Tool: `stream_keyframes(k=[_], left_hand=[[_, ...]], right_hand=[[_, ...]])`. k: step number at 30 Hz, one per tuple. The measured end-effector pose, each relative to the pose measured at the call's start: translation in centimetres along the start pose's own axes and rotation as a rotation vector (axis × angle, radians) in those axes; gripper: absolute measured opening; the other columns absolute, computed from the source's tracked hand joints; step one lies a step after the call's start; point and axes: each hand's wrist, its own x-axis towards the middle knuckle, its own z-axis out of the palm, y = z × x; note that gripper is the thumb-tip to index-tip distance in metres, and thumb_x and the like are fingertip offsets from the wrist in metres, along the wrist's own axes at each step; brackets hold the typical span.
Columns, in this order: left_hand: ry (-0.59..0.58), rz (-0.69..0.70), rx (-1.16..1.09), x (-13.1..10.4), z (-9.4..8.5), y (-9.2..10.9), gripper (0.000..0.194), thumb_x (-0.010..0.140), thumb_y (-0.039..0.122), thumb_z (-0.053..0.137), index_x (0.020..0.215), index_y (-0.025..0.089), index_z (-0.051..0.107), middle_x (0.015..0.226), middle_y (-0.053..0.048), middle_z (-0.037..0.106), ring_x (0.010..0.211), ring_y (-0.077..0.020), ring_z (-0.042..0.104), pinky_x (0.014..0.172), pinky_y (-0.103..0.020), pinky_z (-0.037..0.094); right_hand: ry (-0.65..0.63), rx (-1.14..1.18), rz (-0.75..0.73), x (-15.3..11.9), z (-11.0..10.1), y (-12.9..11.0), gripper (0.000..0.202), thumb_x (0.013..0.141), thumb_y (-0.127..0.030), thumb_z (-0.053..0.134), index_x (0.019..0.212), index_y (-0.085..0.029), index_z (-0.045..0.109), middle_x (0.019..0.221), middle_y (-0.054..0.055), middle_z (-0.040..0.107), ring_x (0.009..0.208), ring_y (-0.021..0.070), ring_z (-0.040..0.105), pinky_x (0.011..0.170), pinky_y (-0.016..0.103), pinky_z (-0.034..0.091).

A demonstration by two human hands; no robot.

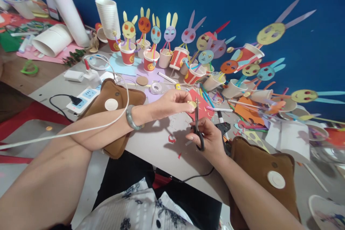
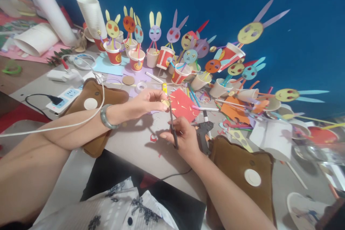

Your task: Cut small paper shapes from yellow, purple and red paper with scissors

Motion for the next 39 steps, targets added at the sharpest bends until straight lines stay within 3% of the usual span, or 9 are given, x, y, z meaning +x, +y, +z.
stream_keyframes(k=[12, 29, 39], left_hand=[[0.010, 0.063, 0.100, 0.10, -0.22, -0.07, 0.020, 0.071, 0.026, 0.068, 0.066, 0.015, 0.052, 0.067, 0.003, 0.054, 0.065, -0.0065, 0.049, 0.063, -0.024, 0.038], [0.031, 0.084, 0.070, 0.28, -0.31, -0.55, 0.023, 0.072, 0.026, 0.069, 0.066, 0.017, 0.049, 0.063, 0.004, 0.049, 0.063, -0.0073, 0.046, 0.061, -0.025, 0.035], [0.066, 0.097, 0.097, 0.15, -0.17, -0.22, 0.022, 0.072, 0.027, 0.068, 0.065, 0.017, 0.049, 0.065, 0.003, 0.049, 0.064, -0.0077, 0.045, 0.061, -0.025, 0.035]], right_hand=[[-0.019, 0.008, 0.018, -0.02, 0.07, -0.07, 0.057, 0.062, -0.068, 0.085, 0.079, -0.024, 0.052, 0.058, -0.003, 0.065, 0.045, 0.0144, 0.058, 0.045, 0.027, 0.050], [0.015, 0.009, 0.011, 0.12, 0.05, -0.12, 0.060, 0.059, -0.069, 0.086, 0.075, -0.024, 0.049, 0.070, 0.002, 0.071, 0.052, 0.0157, 0.062, 0.049, 0.028, 0.052], [0.033, -0.015, 0.012, 0.08, 0.09, 0.02, 0.060, 0.059, -0.071, 0.084, 0.074, -0.024, 0.050, 0.061, 0.000, 0.066, 0.051, 0.0156, 0.059, 0.048, 0.027, 0.047]])
